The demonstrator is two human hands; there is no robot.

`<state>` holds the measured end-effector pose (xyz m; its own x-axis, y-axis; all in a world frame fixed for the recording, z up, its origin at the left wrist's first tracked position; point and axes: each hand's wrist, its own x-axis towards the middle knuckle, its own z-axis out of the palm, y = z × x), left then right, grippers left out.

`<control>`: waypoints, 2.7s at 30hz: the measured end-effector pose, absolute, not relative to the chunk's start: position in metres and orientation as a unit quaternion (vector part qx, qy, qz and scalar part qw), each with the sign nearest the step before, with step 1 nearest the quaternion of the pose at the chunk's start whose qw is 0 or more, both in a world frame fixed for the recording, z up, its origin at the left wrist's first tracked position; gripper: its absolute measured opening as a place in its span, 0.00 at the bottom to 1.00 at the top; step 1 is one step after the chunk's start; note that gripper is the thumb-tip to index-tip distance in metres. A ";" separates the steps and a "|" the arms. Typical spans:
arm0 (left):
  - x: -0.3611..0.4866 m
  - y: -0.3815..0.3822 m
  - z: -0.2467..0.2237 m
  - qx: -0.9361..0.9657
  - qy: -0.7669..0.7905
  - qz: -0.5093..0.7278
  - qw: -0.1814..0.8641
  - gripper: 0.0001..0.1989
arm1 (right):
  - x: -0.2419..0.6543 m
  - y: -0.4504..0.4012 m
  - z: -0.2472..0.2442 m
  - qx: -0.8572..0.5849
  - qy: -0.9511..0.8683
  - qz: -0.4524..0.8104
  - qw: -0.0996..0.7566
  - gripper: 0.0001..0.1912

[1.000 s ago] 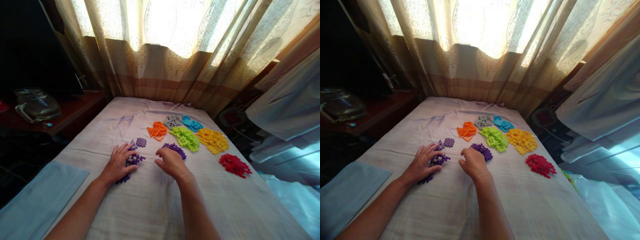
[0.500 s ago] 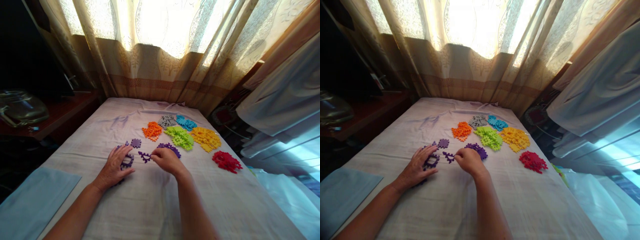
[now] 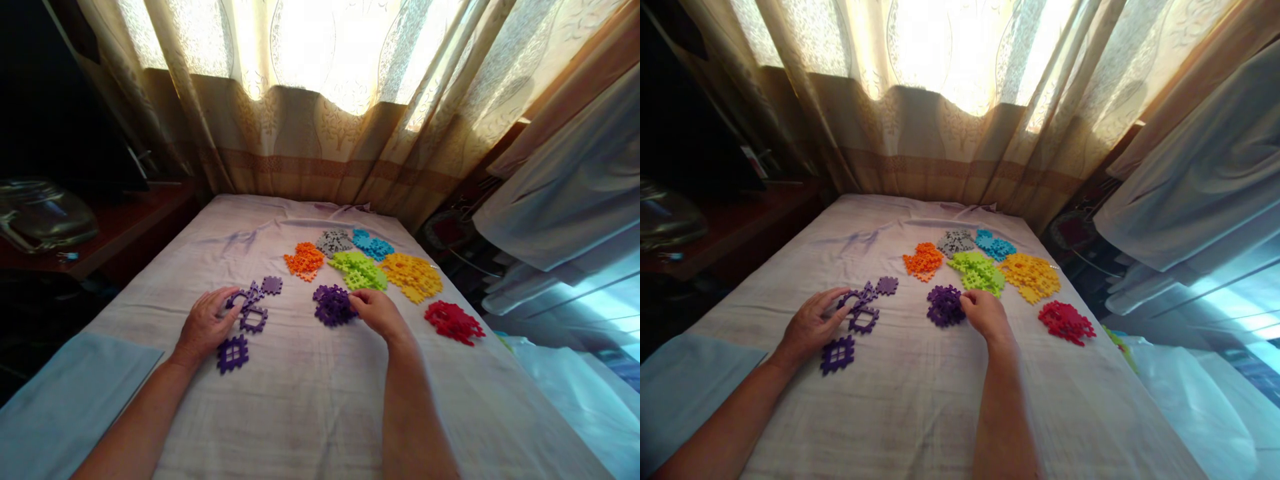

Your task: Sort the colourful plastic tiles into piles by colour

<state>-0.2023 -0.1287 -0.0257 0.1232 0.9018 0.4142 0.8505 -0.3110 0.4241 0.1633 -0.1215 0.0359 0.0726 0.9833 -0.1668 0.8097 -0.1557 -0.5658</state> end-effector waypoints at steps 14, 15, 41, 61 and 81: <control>-0.215 -0.152 0.002 0.797 0.586 -0.037 0.141 0.56 | 0.131 -0.128 0.057 -0.707 -0.661 0.194 0.158 0.14; -0.214 -0.151 0.000 0.795 0.590 -0.029 0.137 0.54 | 0.125 -0.129 0.059 -0.700 -0.669 0.198 0.153 0.14; -0.196 -0.141 -0.024 0.805 0.588 0.060 0.060 0.47 | 0.030 -0.142 0.019 -0.540 -0.813 0.110 0.186 0.11; -0.192 -0.140 -0.017 0.799 0.587 0.102 0.078 0.34 | 0.170 -0.126 0.039 -0.758 -0.607 0.227 0.070 0.11; -0.164 -0.148 -0.015 0.838 0.485 0.235 0.083 0.27 | 0.077 -0.141 0.066 -0.644 -0.699 0.273 0.147 0.14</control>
